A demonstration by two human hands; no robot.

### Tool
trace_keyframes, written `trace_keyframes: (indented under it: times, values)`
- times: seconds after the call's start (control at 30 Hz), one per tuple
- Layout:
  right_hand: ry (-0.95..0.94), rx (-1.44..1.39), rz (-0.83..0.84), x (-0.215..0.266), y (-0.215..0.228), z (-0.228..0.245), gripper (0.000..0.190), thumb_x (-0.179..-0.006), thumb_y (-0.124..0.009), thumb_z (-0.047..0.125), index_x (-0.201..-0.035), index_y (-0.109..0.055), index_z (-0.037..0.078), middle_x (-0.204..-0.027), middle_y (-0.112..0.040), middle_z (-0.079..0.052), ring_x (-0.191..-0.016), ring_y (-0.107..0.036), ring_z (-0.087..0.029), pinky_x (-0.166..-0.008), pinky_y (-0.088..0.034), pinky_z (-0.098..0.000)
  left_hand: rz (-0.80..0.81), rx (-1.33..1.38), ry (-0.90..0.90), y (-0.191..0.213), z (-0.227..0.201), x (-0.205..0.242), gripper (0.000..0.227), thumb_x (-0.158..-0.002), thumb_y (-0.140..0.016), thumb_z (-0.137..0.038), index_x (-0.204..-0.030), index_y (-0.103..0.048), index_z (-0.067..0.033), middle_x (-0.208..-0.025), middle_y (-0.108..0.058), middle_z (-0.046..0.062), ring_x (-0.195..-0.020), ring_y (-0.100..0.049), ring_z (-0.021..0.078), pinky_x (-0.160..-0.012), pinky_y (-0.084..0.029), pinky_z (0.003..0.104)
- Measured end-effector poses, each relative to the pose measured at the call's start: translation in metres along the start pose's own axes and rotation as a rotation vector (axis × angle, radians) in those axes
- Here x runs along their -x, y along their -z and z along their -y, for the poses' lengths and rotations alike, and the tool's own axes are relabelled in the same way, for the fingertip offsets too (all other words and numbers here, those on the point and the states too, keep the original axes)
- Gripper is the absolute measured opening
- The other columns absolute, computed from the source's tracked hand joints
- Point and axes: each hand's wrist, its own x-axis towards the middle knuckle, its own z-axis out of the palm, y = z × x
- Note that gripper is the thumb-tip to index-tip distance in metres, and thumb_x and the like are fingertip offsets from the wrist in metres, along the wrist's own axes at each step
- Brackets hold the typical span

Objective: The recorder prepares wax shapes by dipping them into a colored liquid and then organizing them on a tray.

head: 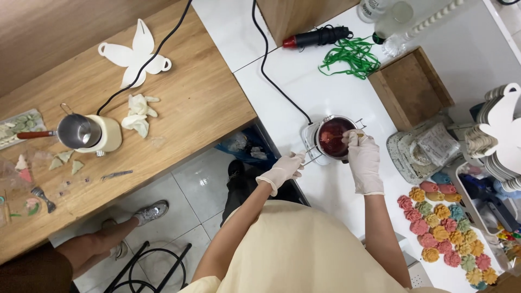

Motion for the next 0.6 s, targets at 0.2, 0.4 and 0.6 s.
trace_keyframes:
  times: [0.2,0.4,0.6]
  values:
    - [-0.123,-0.061,0.022,-0.005,0.0,-0.008,0.025,-0.111,-0.051,0.019,-0.104,-0.07,0.005,-0.086,-0.071,-0.004,-0.074,-0.066,-0.013,-0.066,-0.054,-0.0295,-0.219,-0.063,-0.128,0.045,0.002,0.056,0.055,-0.099,-0.052,-0.055,-0.122,-0.064,-0.0066,-0.099,-0.073,0.005,-0.075,-0.066,0.0159,-0.063,-0.051,0.029]
    - [-0.106,-0.298,-0.01,-0.018,-0.011,-0.064,0.023,-0.114,-0.051,0.017,-0.11,-0.07,0.005,-0.09,-0.071,-0.002,-0.077,-0.06,-0.007,-0.073,-0.048,-0.0234,-0.619,0.13,-0.277,0.167,0.068,0.068,0.037,-0.098,-0.061,-0.037,-0.118,-0.066,-0.0057,-0.104,-0.072,0.008,-0.086,-0.064,0.0182,-0.069,-0.049,0.034]
    - [-0.188,-0.482,-0.11,-0.011,-0.011,-0.087,0.023,-0.115,-0.052,0.018,-0.107,-0.07,0.006,-0.088,-0.072,-0.001,-0.071,-0.055,-0.005,-0.068,-0.043,-0.0216,-1.262,-0.271,-0.281,0.283,0.107,0.078,0.054,-0.095,-0.072,-0.023,-0.14,-0.05,-0.0044,-0.126,-0.059,0.024,-0.115,-0.059,0.04,-0.099,-0.048,0.049]
